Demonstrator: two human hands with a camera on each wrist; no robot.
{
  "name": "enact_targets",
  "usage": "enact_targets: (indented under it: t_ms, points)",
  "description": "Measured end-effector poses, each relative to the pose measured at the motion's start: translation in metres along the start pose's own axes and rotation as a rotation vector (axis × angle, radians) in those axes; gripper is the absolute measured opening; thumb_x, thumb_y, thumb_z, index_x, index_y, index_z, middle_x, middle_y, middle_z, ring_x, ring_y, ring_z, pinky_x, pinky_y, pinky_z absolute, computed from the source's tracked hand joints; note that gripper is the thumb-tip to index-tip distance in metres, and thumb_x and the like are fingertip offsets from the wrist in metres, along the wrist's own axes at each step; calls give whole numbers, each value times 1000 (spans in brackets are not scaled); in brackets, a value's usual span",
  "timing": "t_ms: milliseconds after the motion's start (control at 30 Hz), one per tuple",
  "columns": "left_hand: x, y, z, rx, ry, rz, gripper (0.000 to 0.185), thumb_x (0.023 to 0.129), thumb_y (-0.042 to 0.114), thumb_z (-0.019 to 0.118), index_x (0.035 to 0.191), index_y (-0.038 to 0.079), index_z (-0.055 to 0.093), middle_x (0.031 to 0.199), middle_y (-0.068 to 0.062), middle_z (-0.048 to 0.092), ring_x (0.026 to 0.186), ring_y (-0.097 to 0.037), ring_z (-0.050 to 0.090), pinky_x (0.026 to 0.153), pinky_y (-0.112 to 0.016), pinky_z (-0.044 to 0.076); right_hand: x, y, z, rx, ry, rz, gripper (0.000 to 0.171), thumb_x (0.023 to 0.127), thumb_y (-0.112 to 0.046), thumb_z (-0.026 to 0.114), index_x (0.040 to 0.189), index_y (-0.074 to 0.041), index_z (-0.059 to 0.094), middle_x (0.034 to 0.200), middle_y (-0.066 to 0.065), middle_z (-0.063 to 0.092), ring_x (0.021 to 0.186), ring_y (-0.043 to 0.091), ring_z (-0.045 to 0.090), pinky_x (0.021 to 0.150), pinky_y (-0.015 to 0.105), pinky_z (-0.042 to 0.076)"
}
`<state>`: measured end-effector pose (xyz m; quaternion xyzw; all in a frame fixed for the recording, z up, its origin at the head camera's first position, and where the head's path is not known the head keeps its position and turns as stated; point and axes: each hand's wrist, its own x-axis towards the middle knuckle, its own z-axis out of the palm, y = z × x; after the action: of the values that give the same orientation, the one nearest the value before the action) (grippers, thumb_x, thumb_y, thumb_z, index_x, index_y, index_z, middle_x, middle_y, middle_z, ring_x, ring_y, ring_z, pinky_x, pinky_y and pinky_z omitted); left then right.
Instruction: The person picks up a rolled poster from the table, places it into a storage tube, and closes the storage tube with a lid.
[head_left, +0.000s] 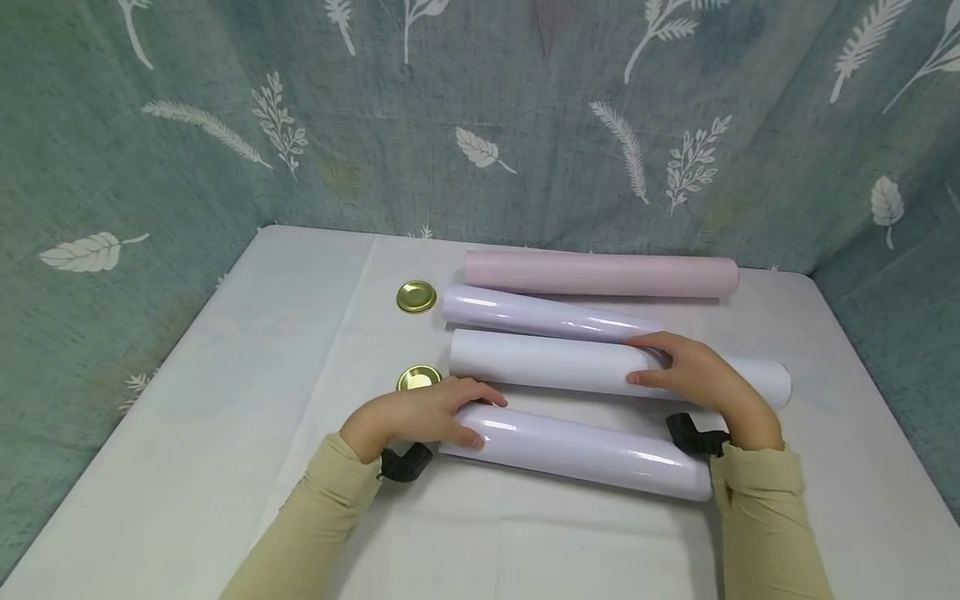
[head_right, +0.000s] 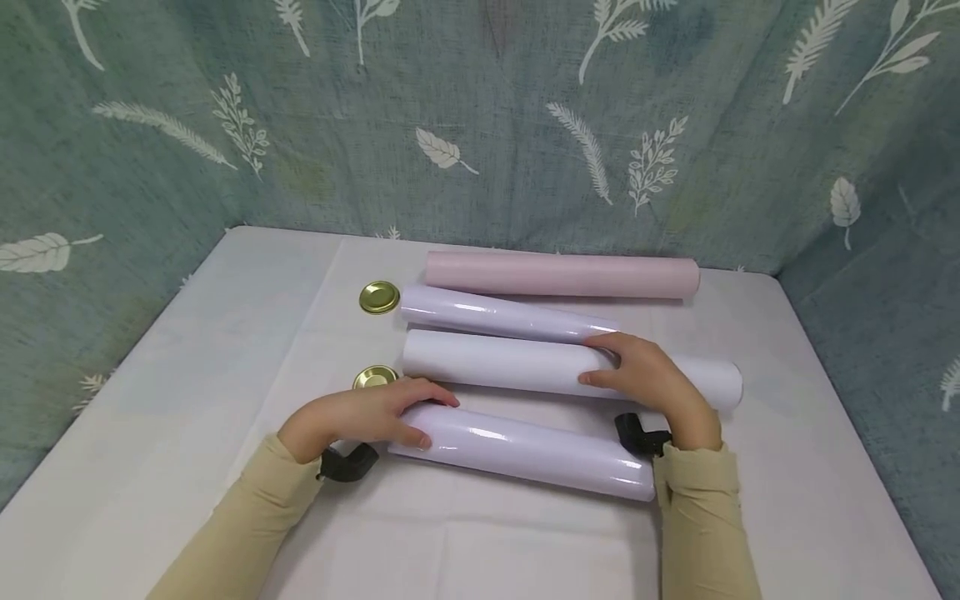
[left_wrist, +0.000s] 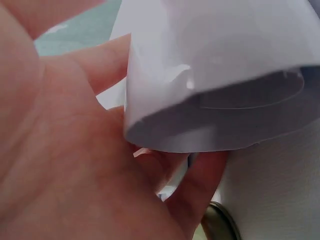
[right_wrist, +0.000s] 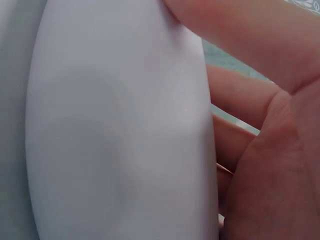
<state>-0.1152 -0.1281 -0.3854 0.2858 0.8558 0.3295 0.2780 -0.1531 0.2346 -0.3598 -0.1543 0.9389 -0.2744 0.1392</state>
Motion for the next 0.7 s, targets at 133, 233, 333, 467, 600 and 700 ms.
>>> enact_targets:
  t_ms: [133, 233, 333, 467, 600, 700]
  points:
    - [-1, 4, 0, 66, 10, -26, 51, 72, 35, 72, 118, 30, 50, 107, 14, 48, 103, -9, 38, 85, -30, 36, 2, 0, 0, -3, 10, 5, 64, 74, -52, 65, 125, -18, 51, 130, 10, 45, 122, 31, 35, 97, 48, 28]
    - [0, 5, 0, 99, 12, -46, 50, 70, 38, 73, 116, 30, 52, 102, 13, 49, 99, -9, 40, 82, -29, 37, 4, 3, 1, -4, 7, 1, 65, 73, -54, 64, 125, -18, 51, 131, 10, 45, 122, 31, 34, 97, 48, 28]
    - [2, 4, -1, 86, 21, -43, 49, 70, 39, 73, 114, 30, 52, 101, 12, 49, 97, -9, 42, 81, -28, 38, 5, 7, 1, 1, 13, 3, 67, 72, -57, 63, 126, -19, 51, 131, 9, 44, 123, 30, 34, 97, 49, 28]
    - [5, 0, -3, 23, 38, -19, 50, 70, 40, 73, 115, 33, 51, 104, 13, 50, 95, -8, 46, 82, -28, 39, 5, 11, 2, 10, 32, 9, 64, 72, -58, 62, 125, -23, 51, 131, 8, 44, 123, 29, 34, 96, 48, 28]
    - [6, -3, -3, -28, 63, -8, 54, 70, 43, 72, 117, 35, 48, 105, 13, 51, 91, -8, 50, 80, -27, 41, 4, 12, 3, 17, 27, -9, 61, 73, -57, 61, 125, -27, 51, 132, 8, 45, 123, 30, 35, 96, 48, 29]
    - [5, -3, -2, -58, 78, 1, 56, 69, 46, 72, 118, 36, 47, 105, 12, 52, 90, -9, 51, 78, -29, 42, 3, 13, 4, 29, 18, -36, 57, 75, -54, 61, 126, -30, 50, 132, 7, 44, 124, 29, 34, 96, 48, 29]
